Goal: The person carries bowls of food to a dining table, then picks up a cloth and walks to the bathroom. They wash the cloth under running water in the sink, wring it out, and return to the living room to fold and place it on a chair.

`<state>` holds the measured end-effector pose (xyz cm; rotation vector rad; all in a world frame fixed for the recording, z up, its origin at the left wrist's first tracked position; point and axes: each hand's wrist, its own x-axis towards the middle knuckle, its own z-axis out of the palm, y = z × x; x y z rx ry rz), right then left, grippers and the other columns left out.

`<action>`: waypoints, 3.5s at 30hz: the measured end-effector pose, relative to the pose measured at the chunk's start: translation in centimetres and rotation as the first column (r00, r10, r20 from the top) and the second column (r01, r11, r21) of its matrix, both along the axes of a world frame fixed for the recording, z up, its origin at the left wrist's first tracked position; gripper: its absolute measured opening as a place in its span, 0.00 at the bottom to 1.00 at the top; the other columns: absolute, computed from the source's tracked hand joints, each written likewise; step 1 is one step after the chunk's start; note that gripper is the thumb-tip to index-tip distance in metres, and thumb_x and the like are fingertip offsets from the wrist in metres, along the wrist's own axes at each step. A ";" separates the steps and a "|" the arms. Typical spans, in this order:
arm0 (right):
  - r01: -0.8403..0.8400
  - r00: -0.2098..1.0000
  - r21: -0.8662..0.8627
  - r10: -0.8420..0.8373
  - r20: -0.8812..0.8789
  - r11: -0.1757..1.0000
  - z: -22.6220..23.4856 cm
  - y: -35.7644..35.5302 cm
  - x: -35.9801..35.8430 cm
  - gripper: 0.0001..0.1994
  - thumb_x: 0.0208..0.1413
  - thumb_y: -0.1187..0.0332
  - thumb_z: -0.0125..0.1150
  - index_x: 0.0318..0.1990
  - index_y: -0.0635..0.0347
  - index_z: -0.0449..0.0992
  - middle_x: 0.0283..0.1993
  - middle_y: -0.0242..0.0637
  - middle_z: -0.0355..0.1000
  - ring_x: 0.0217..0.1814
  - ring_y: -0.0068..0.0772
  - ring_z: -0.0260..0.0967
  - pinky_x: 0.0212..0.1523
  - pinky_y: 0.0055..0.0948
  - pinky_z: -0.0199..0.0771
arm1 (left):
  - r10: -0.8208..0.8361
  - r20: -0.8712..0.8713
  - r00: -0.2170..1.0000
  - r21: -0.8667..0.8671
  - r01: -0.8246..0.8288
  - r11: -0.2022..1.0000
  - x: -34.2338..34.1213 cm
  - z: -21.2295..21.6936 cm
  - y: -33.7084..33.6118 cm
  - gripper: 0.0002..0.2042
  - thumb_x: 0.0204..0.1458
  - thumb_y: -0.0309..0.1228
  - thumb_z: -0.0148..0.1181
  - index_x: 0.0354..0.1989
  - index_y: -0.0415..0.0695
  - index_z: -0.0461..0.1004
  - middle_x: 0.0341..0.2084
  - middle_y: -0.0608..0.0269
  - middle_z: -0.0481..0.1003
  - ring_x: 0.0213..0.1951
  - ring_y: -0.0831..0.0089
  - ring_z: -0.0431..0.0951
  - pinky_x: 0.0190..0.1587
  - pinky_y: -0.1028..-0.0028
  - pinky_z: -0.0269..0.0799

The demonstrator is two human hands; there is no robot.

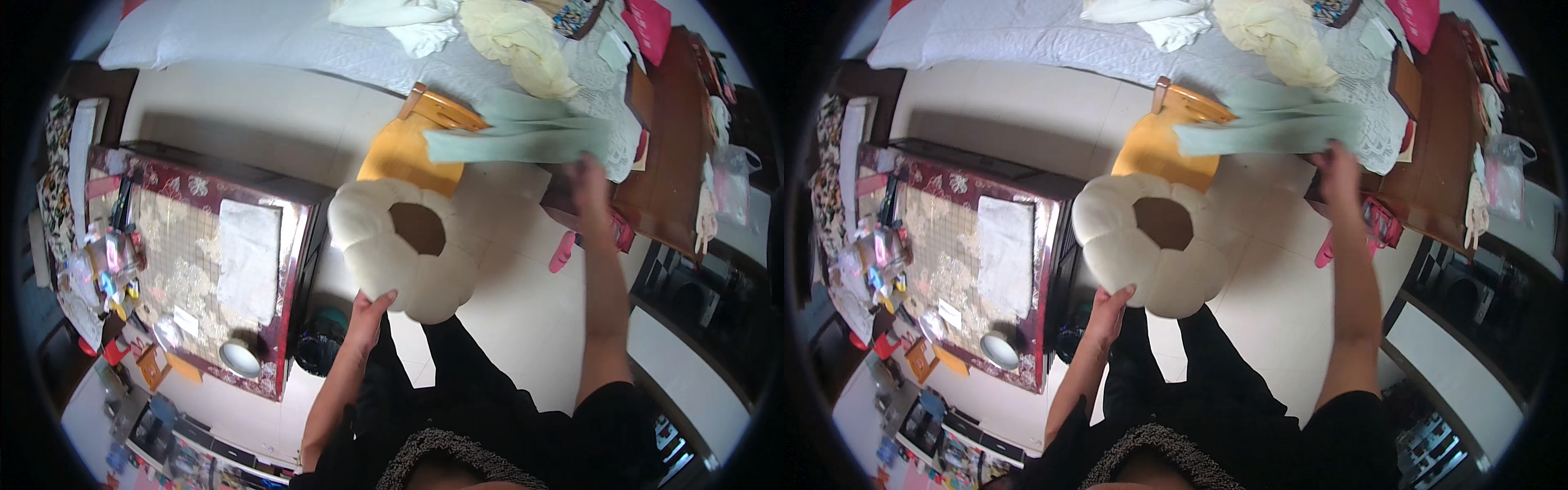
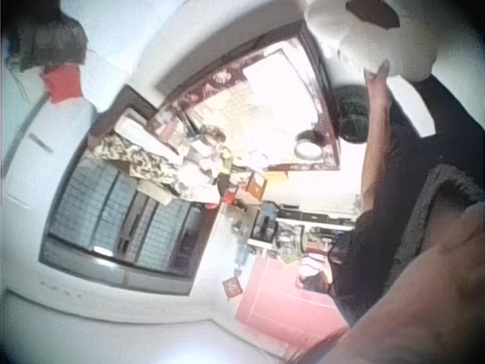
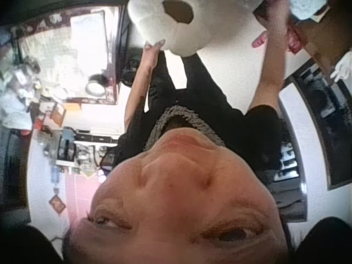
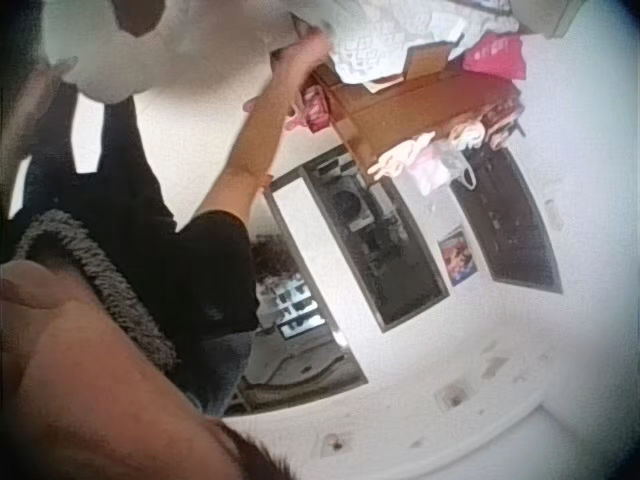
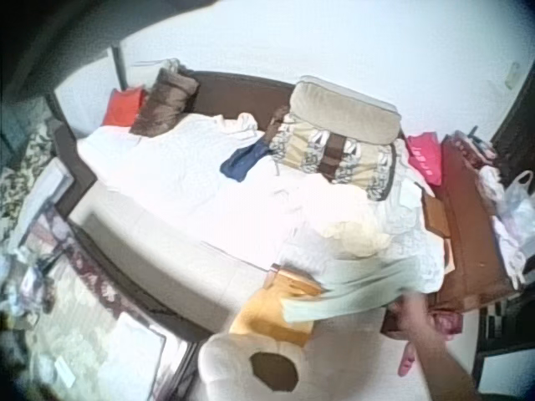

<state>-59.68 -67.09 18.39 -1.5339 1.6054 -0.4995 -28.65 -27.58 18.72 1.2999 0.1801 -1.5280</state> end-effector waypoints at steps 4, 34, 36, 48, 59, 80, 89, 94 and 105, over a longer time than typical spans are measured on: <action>0.513 0.629 0.160 -0.497 0.598 0.843 7.7 -9.6 -7.2 0.07 0.53 0.74 0.53 0.39 0.63 0.70 0.37 0.34 0.66 0.38 0.29 0.66 0.43 0.36 0.77 | -0.121 0.007 0.993 -0.088 0.122 0.989 2.2 0.3 -3.8 0.19 0.49 0.24 0.58 0.52 0.40 0.67 0.46 0.63 0.73 0.49 0.74 0.70 0.55 0.71 0.61; 0.323 0.830 0.440 -0.474 0.293 0.838 -18.3 15.2 5.3 0.32 0.52 0.62 0.59 0.64 0.49 0.52 0.58 0.35 0.59 0.59 0.35 0.58 0.52 0.36 0.66 | -0.186 0.614 0.767 0.031 0.213 0.977 11.6 -18.3 -13.1 0.36 0.41 0.25 0.59 0.62 0.36 0.52 0.45 0.52 0.71 0.42 0.65 0.73 0.45 0.68 0.68; 0.351 0.875 0.506 -0.469 0.123 0.788 -22.0 15.3 7.7 0.36 0.52 0.61 0.60 0.66 0.50 0.47 0.60 0.38 0.56 0.59 0.37 0.57 0.50 0.35 0.68 | -0.147 0.486 0.861 -0.001 0.169 0.986 11.0 -23.8 -13.1 0.45 0.42 0.25 0.59 0.66 0.35 0.35 0.58 0.48 0.59 0.55 0.59 0.63 0.58 0.68 0.58; 0.147 0.937 0.662 -0.319 0.145 0.734 -23.6 17.4 12.2 0.42 0.52 0.56 0.57 0.69 0.52 0.38 0.67 0.43 0.47 0.66 0.44 0.50 0.54 0.39 0.64 | -0.418 0.605 0.678 0.208 0.372 0.904 9.7 -29.1 -10.8 0.42 0.43 0.30 0.61 0.66 0.37 0.42 0.64 0.39 0.47 0.65 0.51 0.50 0.64 0.66 0.50; -0.652 0.627 0.428 0.763 -0.159 0.626 -17.4 28.8 5.8 0.24 0.44 0.58 0.62 0.49 0.59 0.72 0.38 0.46 0.73 0.38 0.43 0.71 0.41 0.38 0.70 | -0.905 0.382 0.187 0.633 0.661 0.403 5.4 -10.1 12.2 0.19 0.48 0.39 0.50 0.49 0.47 0.67 0.41 0.49 0.74 0.46 0.50 0.73 0.47 0.53 0.68; -0.802 -0.223 0.576 0.974 -0.042 -0.159 6.8 32.6 29.2 0.08 0.41 0.65 0.61 0.31 0.55 0.77 0.31 0.40 0.75 0.35 0.38 0.73 0.37 0.35 0.71 | -0.621 0.205 0.756 0.618 0.392 0.682 2.5 6.4 33.1 0.20 0.40 0.36 0.59 0.46 0.56 0.75 0.47 0.61 0.73 0.54 0.58 0.69 0.59 0.41 0.49; -0.668 -0.716 0.295 0.698 -0.004 -0.684 8.4 30.4 38.3 0.06 0.47 0.68 0.55 0.31 0.57 0.76 0.32 0.44 0.73 0.37 0.44 0.71 0.38 0.39 0.69 | -0.388 0.516 0.763 0.557 0.046 0.830 2.2 4.0 35.1 0.12 0.40 0.38 0.56 0.34 0.57 0.79 0.36 0.59 0.77 0.42 0.57 0.76 0.40 0.56 0.71; -0.539 -0.740 0.690 0.663 -0.113 -0.484 9.6 30.3 43.4 0.09 0.48 0.62 0.56 0.32 0.56 0.77 0.30 0.42 0.74 0.36 0.43 0.71 0.40 0.37 0.68 | -0.183 0.471 0.863 0.496 -0.087 0.864 3.5 10.3 36.3 0.05 0.40 0.35 0.60 0.27 0.53 0.76 0.25 0.65 0.76 0.33 0.66 0.77 0.33 0.65 0.69; -0.722 -0.622 0.112 0.710 0.330 -0.683 15.9 25.6 49.8 0.12 0.45 0.59 0.59 0.32 0.56 0.77 0.30 0.44 0.74 0.35 0.44 0.72 0.39 0.38 0.68 | -0.034 0.423 0.906 0.502 -0.202 0.841 3.3 11.0 29.1 0.03 0.41 0.34 0.61 0.25 0.53 0.77 0.21 0.67 0.76 0.28 0.71 0.75 0.31 0.69 0.67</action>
